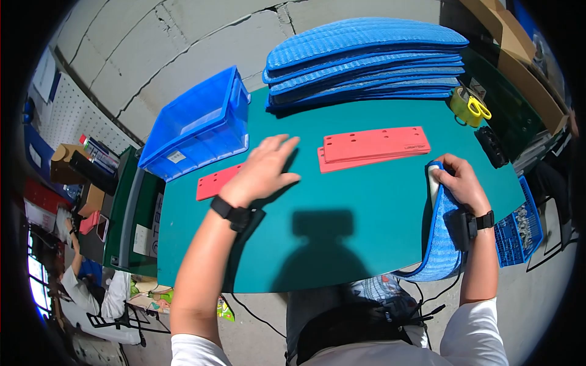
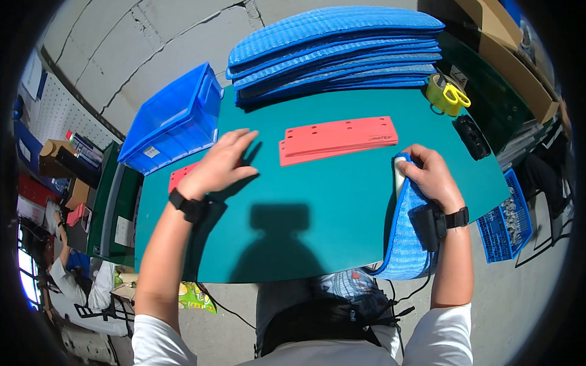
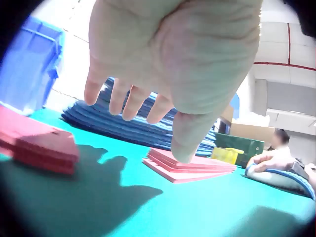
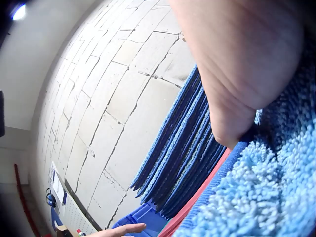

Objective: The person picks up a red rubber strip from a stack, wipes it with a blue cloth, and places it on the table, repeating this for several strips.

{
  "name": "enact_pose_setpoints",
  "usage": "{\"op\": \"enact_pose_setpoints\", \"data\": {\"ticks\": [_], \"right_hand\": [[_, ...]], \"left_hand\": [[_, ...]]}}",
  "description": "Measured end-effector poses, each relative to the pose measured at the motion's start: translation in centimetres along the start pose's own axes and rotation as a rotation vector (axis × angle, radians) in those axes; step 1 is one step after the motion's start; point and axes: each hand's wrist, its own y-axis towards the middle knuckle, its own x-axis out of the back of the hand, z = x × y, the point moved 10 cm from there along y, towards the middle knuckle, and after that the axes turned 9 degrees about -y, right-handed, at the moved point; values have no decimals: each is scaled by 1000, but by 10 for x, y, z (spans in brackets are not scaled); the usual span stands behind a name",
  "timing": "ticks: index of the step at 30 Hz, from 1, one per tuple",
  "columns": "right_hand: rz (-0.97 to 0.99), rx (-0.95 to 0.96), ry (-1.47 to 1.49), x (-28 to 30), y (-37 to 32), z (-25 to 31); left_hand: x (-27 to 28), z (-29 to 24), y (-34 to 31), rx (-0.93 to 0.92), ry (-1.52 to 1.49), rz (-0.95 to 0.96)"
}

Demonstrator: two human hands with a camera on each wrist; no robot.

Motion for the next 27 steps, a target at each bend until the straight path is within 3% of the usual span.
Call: {"op": "enact_pose_setpoints", "data": {"ticks": [3,10,19,27], "right_hand": [[-13,-4,-12,2,-1,0],[0,-40,11,2,-3,3],[-1,-25,-3,4,-3,4],[-61,10,65,9,-4,11]], "left_hand": [[-26,-29,30,-36,-53,8],[-49,-36,62,-64,-59,-43],[-12,-68,28,-97,-312,-81],[-33,-86,-36,-191,-344,95]]}}
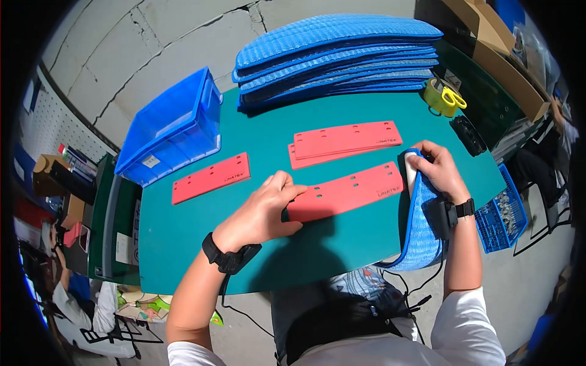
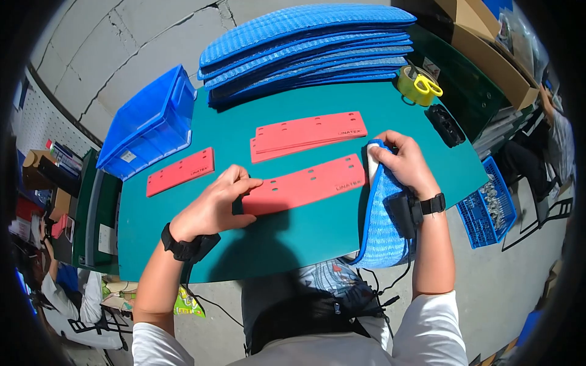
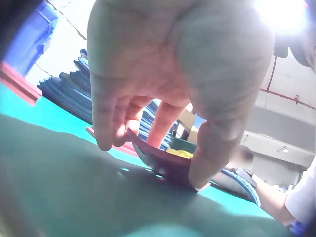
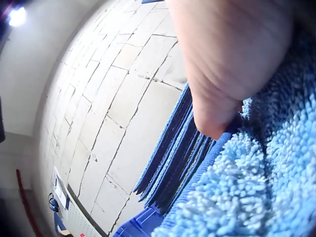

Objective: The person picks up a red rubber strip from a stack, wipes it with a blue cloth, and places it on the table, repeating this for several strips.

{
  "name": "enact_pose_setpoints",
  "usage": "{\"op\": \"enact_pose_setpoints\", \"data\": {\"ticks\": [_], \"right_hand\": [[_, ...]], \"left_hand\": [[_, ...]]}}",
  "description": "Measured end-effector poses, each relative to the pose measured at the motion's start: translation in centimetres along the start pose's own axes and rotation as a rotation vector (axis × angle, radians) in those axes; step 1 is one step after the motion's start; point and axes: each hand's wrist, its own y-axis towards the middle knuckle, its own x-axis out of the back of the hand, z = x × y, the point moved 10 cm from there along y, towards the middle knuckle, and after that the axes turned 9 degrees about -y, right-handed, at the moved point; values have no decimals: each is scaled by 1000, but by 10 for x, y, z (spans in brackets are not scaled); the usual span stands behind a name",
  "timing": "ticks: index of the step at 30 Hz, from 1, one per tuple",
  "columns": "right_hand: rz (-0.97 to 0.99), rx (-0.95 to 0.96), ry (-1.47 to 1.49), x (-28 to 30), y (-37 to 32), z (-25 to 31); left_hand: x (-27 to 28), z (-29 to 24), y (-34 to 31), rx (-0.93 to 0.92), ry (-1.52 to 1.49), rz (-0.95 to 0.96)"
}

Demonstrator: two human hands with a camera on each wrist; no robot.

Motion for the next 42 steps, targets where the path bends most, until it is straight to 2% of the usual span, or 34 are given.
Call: {"op": "enact_pose_setpoints", "data": {"ticks": [4,8,10,12,14,16,18,24,26,28,31,34,38,42], "right_hand": [[37,-11,-3,-5,3,-8],[64,-13,-20,-8,4,-11],[67,-45,-22,-9,5,-13],[76,-35,-18,-11,5,-13],[86,-49,6,-12,5,-13],[85,-50,1,-13,6,-13],[88,-52,-6,-14,6,-13],[106,-78,2,-16,5,-11],[82,19,-156,-13,8,3],[51,20,-219,-15,5,35],[36,277,-391,-39,2,110],[142,503,-550,-102,0,165],[269,702,-529,-203,-16,189],[260,605,-594,-205,-16,183]], "left_hand": [[-5,4,-4,38,-32,33],[-3,12,-5,-7,0,73],[7,17,-7,61,-46,102],[14,26,-10,37,-30,57],[6,34,-15,96,-93,157],[6,35,-19,76,-92,122],[6,30,-22,-21,-59,100],[2,35,-25,-10,-56,65],[2,40,-25,15,-81,33],[-2,46,-25,16,-131,37],[-3,48,-24,24,-117,57],[-2,49,-25,45,-111,77],[2,42,-24,-20,-67,66],[2,33,-21,-86,-112,80]]}}
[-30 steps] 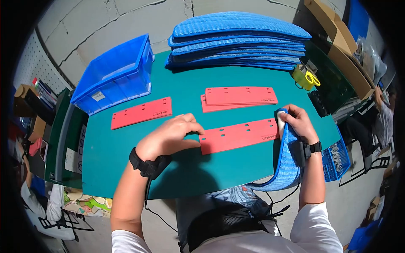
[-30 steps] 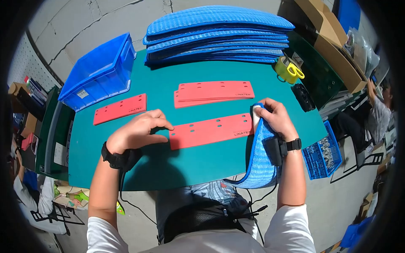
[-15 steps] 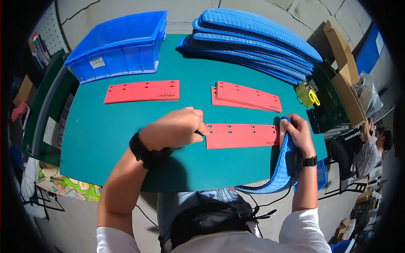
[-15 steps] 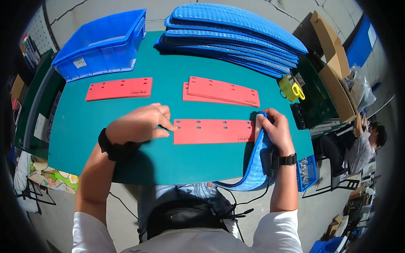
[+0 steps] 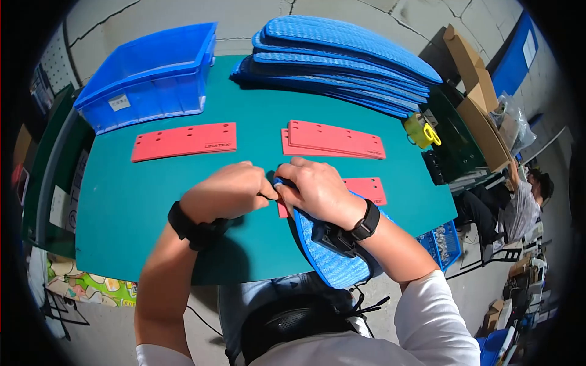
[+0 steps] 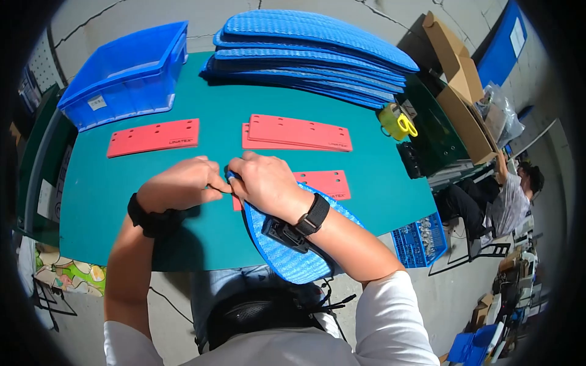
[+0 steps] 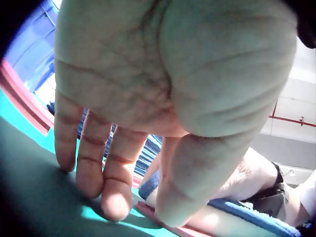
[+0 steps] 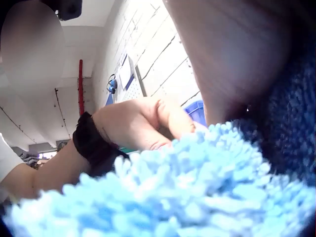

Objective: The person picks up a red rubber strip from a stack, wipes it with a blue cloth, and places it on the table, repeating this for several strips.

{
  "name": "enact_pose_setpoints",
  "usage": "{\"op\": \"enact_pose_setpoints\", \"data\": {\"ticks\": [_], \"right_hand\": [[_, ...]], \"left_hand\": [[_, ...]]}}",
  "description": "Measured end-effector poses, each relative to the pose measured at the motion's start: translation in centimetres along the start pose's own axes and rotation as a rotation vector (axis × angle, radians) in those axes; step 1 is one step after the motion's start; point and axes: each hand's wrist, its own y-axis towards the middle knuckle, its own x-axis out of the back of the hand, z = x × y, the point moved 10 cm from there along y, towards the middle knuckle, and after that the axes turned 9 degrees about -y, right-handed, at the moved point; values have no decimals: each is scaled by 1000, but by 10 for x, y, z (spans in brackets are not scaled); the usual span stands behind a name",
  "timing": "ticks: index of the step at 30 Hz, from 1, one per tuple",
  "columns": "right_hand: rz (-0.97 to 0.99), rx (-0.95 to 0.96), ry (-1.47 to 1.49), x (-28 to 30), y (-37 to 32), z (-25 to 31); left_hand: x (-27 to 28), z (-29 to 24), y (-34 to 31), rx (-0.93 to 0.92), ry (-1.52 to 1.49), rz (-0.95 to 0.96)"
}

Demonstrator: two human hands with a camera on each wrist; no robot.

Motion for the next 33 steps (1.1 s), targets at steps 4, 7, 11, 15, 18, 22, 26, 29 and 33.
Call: {"op": "enact_pose_setpoints", "data": {"ticks": [4,7,11,15,18,22,26,29,33], "right_hand": [[-24,-123,-36,14,-20,-38],[-6,-298,8,32,-55,-96],[-54,-608,1,59,-121,-179],[-18,-640,-235,75,-126,-180],[-130,-374,-219,80,-84,-121],[-86,-105,-104,44,-26,-34],[2,1,-35,-2,2,6],[-9,-90,-22,5,-8,-14],[10,-271,-28,24,-48,-84]], "left_hand": [[2,13,-5,130,-57,-67],[7,8,-8,137,-6,-77],[3,17,-9,241,-32,-32],[2,16,-7,257,-22,-26],[5,14,-7,228,-40,-65],[4,14,-4,180,-15,-54],[5,2,0,149,-9,-26],[5,11,-5,210,-40,-37],[5,13,-8,215,-37,-39]]}}
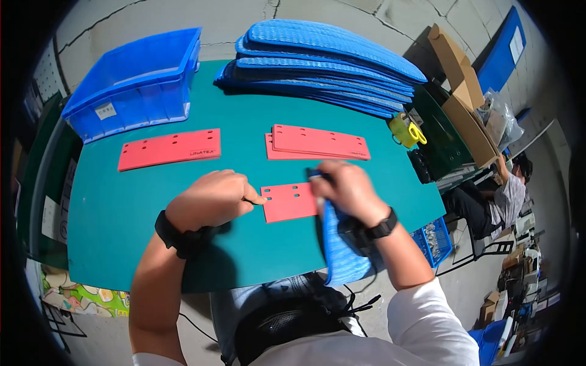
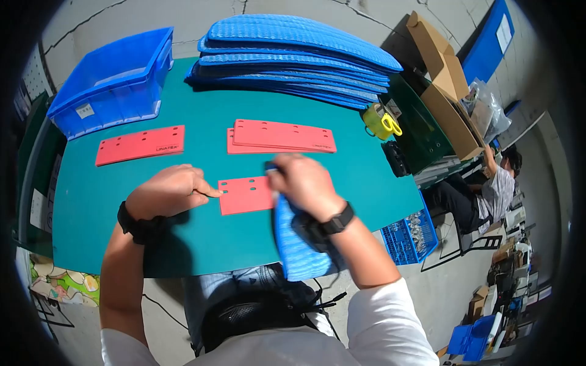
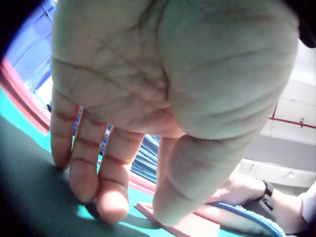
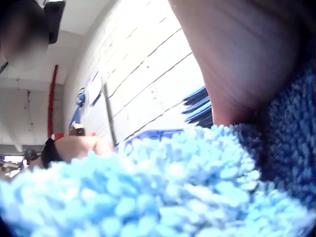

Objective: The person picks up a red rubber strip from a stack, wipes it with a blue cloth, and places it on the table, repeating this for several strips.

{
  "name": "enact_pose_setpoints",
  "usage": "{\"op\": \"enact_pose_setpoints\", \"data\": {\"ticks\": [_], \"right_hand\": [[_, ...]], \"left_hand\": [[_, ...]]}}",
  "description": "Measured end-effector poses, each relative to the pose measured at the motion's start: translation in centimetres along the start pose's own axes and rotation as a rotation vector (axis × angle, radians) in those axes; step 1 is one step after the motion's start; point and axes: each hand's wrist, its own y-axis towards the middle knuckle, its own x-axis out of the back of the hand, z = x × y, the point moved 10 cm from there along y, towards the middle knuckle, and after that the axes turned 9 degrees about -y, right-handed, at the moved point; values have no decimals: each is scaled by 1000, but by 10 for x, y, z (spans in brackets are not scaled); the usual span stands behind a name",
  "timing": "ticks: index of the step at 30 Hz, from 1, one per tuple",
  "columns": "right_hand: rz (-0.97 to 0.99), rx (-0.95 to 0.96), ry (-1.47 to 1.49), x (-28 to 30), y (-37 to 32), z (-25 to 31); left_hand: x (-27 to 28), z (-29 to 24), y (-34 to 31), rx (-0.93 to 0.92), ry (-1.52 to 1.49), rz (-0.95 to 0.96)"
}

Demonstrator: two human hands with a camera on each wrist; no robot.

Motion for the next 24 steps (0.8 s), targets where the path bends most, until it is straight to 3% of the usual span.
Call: {"op": "enact_pose_setpoints", "data": {"ticks": [4,7,9,14,17,21,24], "right_hand": [[-68,-229,-44,28,-32,-78],[-52,-287,-243,38,-35,-80],[-166,-117,-194,39,-28,-49],[-95,198,-77,6,-17,83],[1,277,-40,-14,-17,104],[-7,164,-10,-3,-26,61],[25,-92,-50,19,-42,-16]], "left_hand": [[-1,3,1,-25,-14,-27],[-4,6,3,2,-20,-16],[-4,4,4,6,-16,-17],[0,-5,5,-3,-11,-24],[0,-5,4,-10,32,-12],[5,-6,-1,-121,7,-151],[1,-2,1,4,39,-44]]}}
